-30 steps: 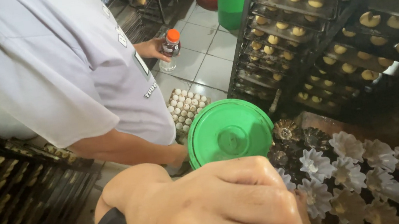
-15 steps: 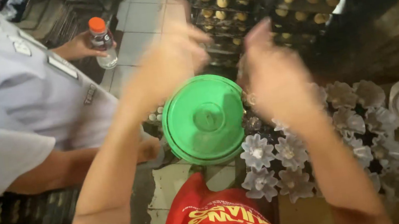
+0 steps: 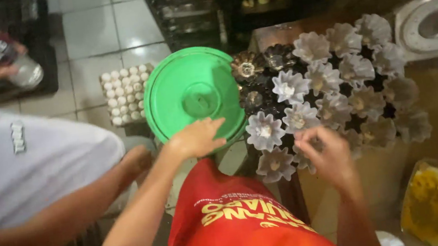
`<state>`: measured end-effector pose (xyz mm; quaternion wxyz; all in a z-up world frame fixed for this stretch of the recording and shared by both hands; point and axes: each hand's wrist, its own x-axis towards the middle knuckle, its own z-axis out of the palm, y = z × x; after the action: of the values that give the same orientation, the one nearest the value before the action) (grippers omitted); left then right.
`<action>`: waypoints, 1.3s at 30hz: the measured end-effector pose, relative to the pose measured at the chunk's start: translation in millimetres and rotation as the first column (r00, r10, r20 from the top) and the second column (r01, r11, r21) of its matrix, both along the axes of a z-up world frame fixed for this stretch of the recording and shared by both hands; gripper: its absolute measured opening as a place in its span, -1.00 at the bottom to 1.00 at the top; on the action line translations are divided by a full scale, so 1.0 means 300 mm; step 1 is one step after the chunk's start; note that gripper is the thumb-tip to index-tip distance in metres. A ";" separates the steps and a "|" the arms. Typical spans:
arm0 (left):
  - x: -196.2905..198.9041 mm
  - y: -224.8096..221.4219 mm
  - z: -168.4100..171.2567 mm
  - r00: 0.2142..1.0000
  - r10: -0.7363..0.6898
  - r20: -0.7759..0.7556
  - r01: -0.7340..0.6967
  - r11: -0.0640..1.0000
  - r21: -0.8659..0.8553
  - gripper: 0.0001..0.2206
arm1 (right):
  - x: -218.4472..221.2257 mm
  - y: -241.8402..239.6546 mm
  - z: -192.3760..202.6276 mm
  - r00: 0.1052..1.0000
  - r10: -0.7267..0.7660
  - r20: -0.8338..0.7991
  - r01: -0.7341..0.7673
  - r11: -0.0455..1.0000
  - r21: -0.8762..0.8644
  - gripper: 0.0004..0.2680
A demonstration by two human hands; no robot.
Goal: Placing paper liners into metal baking molds in a rapid, repetitive manner
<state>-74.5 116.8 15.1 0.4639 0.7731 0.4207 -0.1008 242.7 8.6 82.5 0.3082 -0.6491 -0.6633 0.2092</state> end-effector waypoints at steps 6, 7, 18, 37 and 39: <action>0.163 -0.014 0.039 0.970 -0.234 0.061 0.241 0.954 -0.180 -0.37 | 0.153 -0.324 -0.135 0.961 -0.272 -0.043 0.239 0.901 -0.362 -0.89; 0.196 -0.003 0.065 0.970 -0.233 0.070 0.242 0.954 -0.178 -0.41 | 0.166 -0.357 -0.127 0.924 -0.365 0.112 0.381 0.862 -0.334 -0.85; 0.578 -0.076 0.179 0.821 -0.565 0.085 0.566 0.783 -0.258 -0.48 | 0.365 -1.027 -0.313 0.377 -0.618 0.691 0.837 0.546 0.031 -0.77; 0.995 -0.020 -0.053 0.742 -0.575 0.343 0.162 0.651 0.741 -0.51 | 0.401 -1.346 -0.544 0.124 -0.635 0.762 0.807 0.512 0.295 -0.87; 1.085 -0.148 -0.075 0.656 -0.659 0.367 0.241 0.644 0.726 -0.48 | 0.368 -1.166 -0.533 0.158 -0.692 0.704 0.796 0.512 0.324 -0.89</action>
<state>251.2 72.4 -7.4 0.2474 0.9521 0.0375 0.1760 353.0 -341.1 -77.3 0.0149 -0.9252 -0.3031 -0.2277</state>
